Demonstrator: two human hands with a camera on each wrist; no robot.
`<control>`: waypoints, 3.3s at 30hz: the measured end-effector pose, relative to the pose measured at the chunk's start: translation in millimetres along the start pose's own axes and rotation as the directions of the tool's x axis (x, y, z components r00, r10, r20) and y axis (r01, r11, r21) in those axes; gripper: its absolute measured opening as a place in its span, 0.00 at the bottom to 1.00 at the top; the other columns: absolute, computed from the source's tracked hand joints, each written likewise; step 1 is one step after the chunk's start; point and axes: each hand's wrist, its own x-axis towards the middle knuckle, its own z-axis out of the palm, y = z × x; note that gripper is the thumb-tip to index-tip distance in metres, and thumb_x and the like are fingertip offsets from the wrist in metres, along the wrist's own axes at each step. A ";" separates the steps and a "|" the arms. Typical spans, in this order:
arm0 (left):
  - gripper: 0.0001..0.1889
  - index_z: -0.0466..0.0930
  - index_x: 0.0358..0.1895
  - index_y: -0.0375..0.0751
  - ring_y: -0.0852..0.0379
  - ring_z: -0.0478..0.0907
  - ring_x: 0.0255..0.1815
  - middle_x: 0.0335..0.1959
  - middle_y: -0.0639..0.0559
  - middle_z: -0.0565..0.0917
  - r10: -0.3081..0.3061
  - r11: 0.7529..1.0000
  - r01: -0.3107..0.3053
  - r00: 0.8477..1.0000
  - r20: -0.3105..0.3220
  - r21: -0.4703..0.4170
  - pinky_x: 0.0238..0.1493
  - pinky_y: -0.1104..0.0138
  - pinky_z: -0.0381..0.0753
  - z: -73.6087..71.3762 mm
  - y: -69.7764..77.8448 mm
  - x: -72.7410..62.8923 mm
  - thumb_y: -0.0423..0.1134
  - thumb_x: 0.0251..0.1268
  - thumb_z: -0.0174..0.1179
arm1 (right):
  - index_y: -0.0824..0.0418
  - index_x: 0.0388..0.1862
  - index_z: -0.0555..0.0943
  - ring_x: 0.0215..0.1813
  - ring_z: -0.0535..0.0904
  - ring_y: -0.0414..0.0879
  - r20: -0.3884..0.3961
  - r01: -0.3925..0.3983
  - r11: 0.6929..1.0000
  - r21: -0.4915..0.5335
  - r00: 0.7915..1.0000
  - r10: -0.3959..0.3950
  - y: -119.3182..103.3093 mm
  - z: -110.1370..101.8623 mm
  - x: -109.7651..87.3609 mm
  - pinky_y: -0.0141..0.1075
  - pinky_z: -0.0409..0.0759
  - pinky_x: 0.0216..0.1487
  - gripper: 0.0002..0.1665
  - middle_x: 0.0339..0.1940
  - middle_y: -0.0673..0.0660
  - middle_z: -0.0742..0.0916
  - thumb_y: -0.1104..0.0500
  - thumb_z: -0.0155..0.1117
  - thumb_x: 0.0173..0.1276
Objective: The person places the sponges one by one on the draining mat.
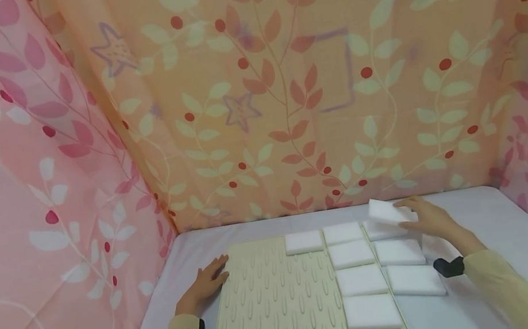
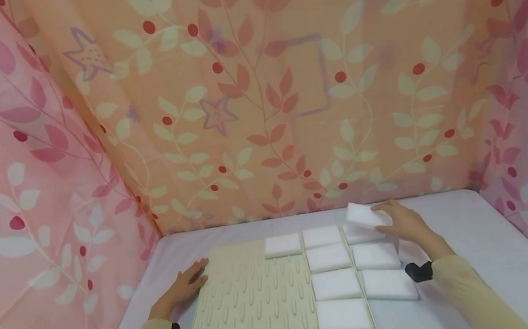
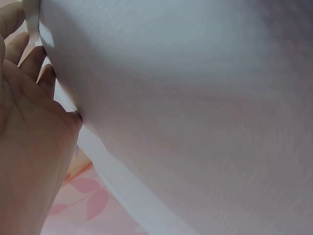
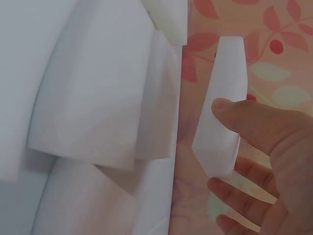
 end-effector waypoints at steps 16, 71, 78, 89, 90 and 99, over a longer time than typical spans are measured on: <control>0.29 0.57 0.70 0.38 0.36 0.47 0.72 0.71 0.36 0.57 -0.009 1.000 0.009 1.000 0.007 -0.010 0.64 0.35 0.30 0.7 -0.3 2.4 0.44 0.69 0.50 | 0.60 0.58 0.75 0.48 0.78 0.61 0.002 0.029 0.999 0.034 1.000 -0.029 -35.4 23.0 17.6 0.59 0.75 0.43 0.32 0.59 0.68 0.74 0.50 0.70 0.55; 0.29 0.57 0.70 0.37 0.35 0.47 0.72 0.70 0.36 0.58 -0.030 1.000 0.030 1.000 0.003 -0.002 0.63 0.34 0.31 -2.2 4.6 0.9 0.43 0.69 0.51 | 0.55 0.55 0.78 0.46 0.80 0.51 0.065 0.271 0.961 0.055 0.959 -0.274 -151.4 91.7 40.3 0.50 0.75 0.49 0.30 0.49 0.52 0.80 0.50 0.73 0.51; 0.29 0.57 0.70 0.38 0.36 0.47 0.72 0.70 0.36 0.58 -0.040 0.999 0.040 0.999 0.003 0.010 0.64 0.35 0.31 -1.8 4.7 1.3 0.44 0.69 0.51 | 0.55 0.53 0.79 0.45 0.80 0.49 0.076 0.305 0.952 0.039 0.949 -0.307 -159.7 96.6 39.9 0.49 0.76 0.48 0.30 0.48 0.52 0.81 0.49 0.73 0.51; 0.29 0.57 0.70 0.38 0.35 0.47 0.72 0.70 0.36 0.58 -0.026 1.000 0.026 1.000 -0.002 0.016 0.63 0.34 0.32 -2.1 2.8 1.3 0.43 0.69 0.51 | 0.53 0.52 0.80 0.34 0.76 0.42 0.139 0.322 0.947 0.012 0.937 -0.320 -170.4 101.7 39.4 0.44 0.75 0.42 0.31 0.46 0.50 0.81 0.45 0.74 0.49; 0.29 0.58 0.70 0.38 0.35 0.47 0.72 0.70 0.35 0.58 -0.022 1.000 0.022 1.000 -0.002 0.012 0.63 0.34 0.32 -2.1 2.7 1.1 0.43 0.69 0.51 | 0.53 0.51 0.80 0.33 0.76 0.42 0.141 0.324 0.946 0.003 0.936 -0.322 -170.1 102.9 39.5 0.44 0.75 0.42 0.31 0.46 0.50 0.82 0.45 0.74 0.48; 0.29 0.57 0.70 0.37 0.35 0.47 0.72 0.70 0.34 0.58 -0.019 1.000 0.019 1.000 0.013 -0.001 0.64 0.34 0.31 -3.4 5.3 0.6 0.43 0.69 0.50 | 0.52 0.51 0.80 0.36 0.78 0.42 0.149 0.336 0.941 -0.039 0.933 -0.327 -166.7 112.4 40.0 0.45 0.76 0.44 0.31 0.45 0.50 0.82 0.43 0.73 0.48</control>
